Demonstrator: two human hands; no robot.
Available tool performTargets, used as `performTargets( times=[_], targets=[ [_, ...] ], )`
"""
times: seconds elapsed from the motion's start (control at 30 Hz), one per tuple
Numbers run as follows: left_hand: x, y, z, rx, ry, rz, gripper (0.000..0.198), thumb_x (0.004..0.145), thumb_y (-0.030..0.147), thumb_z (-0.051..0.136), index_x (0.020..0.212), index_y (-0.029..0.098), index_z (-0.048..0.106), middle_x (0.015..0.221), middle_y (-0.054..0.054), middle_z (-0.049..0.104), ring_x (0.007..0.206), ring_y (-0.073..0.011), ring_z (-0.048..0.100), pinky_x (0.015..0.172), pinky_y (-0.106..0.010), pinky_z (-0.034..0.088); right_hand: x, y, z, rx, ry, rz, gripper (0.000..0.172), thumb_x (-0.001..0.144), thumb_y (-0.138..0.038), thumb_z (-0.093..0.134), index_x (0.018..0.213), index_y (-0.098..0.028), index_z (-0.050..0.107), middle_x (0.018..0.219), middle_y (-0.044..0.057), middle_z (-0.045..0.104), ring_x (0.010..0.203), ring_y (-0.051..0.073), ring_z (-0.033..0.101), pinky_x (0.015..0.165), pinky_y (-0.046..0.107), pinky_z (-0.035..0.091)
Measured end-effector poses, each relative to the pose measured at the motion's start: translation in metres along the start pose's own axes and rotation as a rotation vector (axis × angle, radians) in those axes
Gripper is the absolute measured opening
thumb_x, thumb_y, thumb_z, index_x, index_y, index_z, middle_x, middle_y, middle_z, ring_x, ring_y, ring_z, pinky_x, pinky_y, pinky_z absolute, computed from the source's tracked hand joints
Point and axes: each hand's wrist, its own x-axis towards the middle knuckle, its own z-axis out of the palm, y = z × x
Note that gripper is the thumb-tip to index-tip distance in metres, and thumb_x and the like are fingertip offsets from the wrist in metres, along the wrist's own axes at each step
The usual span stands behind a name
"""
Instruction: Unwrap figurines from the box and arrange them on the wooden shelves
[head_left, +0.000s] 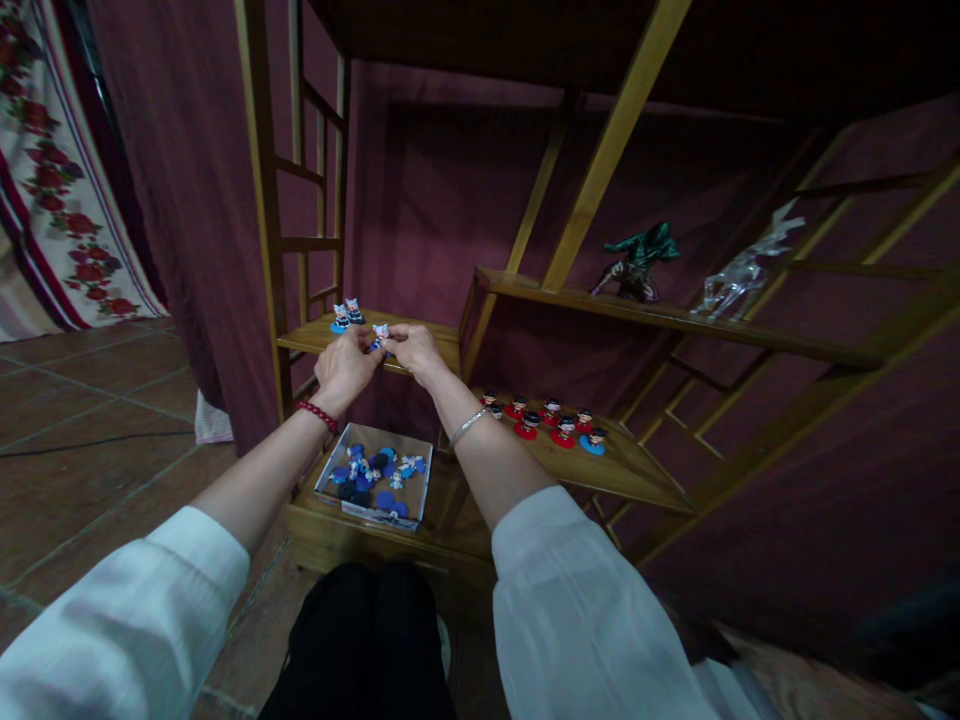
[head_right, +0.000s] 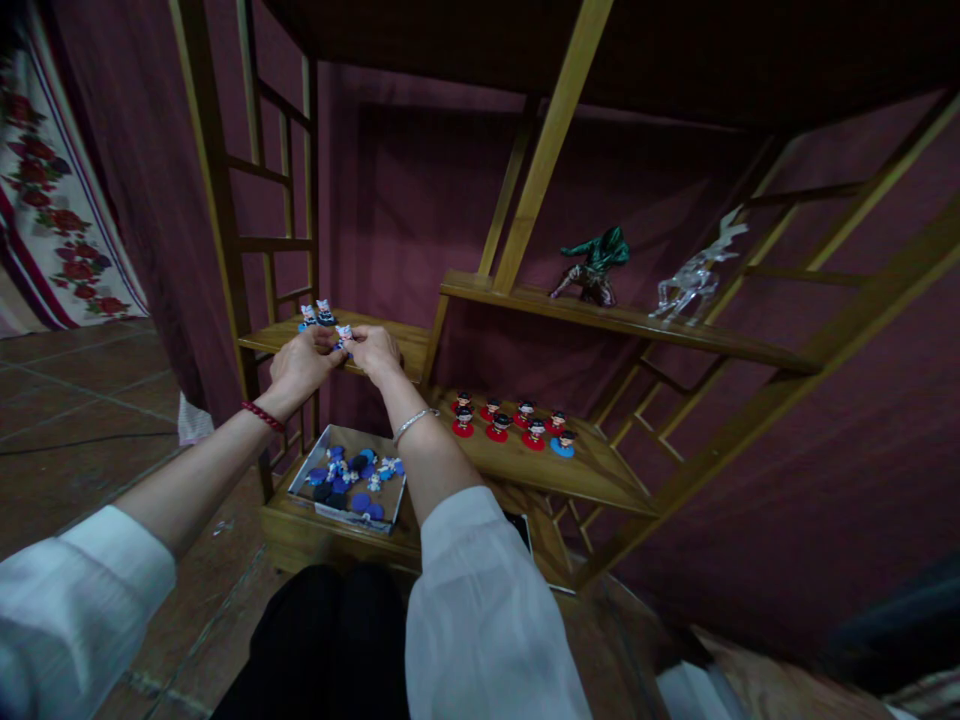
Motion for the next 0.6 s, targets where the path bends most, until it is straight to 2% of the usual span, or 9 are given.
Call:
performTargets(
  times=[0.3, 0.6],
  targets=[
    [0.0018, -0.0006, 0.0003, -0.004, 0.012, 0.015, 0.036, 0.068, 0.042, 0.063, 0.101, 0.028, 0.057, 0.094, -0.003, 0.069, 0.088, -0.0244, 0.062, 0.074, -0.034, 0.044, 0.0005, 0.0011, 0.0001, -0.029, -0.010, 0.009, 0.017, 0.069, -0.026, 0.066, 0.085, -0.024, 0.072, 0.078, -0.003, 0.070, 0.077, 0.014, 0.063, 0.071, 0.023, 0.047],
    [0.0004, -0.0020, 0.0013, 0.002, 0.008, 0.022, 0.036, 0.069, 0.044, 0.061, 0.101, 0.028, 0.057, 0.096, -0.004, 0.068, 0.088, -0.0251, 0.062, 0.073, -0.034, 0.044, -0.0046, -0.0012, -0.0042, -0.114, -0.017, -0.026, 0.022, 0.071, -0.029, 0.062, 0.091, -0.024, 0.070, 0.083, -0.001, 0.071, 0.078, 0.014, 0.062, 0.071, 0.024, 0.047]
  ],
)
